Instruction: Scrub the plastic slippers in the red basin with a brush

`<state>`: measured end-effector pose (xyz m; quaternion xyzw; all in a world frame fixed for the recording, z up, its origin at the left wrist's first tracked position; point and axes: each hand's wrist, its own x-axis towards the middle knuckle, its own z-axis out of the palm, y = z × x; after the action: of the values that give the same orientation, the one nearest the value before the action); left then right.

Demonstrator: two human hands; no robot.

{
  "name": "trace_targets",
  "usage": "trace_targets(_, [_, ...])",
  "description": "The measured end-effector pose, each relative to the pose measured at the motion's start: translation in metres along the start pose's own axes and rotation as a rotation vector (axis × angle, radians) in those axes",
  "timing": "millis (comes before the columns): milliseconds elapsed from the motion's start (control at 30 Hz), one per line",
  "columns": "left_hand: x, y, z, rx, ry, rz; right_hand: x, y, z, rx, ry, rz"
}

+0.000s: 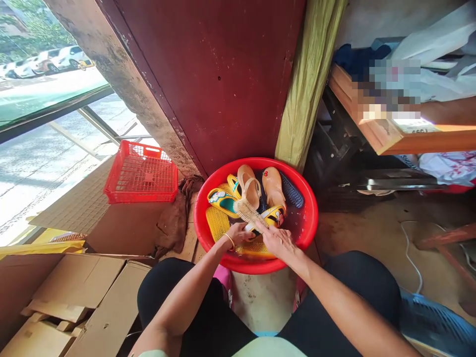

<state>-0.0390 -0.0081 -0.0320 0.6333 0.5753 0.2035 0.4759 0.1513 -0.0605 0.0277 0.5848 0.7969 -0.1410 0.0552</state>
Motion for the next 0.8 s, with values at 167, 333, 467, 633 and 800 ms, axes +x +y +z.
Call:
trace_targets(167, [0.005,-0.005,0.004,0.148,-0.008,0.182,0.018,0.035,-0.022,0.025,0.02,0.161])
trace_targets(333, [0.001,-0.013,0.023,0.042,-0.005,0.305,0.011,0.029,-0.016,0.041,0.043,0.141])
trace_targets(467, [0.001,-0.017,0.037,0.023,0.027,0.34,-0.001,0.002,-0.006,0.037,0.071,-0.073])
trace_targets(633, [0.002,-0.009,0.04,-0.003,0.035,0.269,0.011,0.013,-0.017,0.009,0.098,0.009])
trace_targets(800, [-0.002,0.002,0.033,0.007,0.013,0.276,0.026,0.058,-0.031,0.004,0.075,0.265])
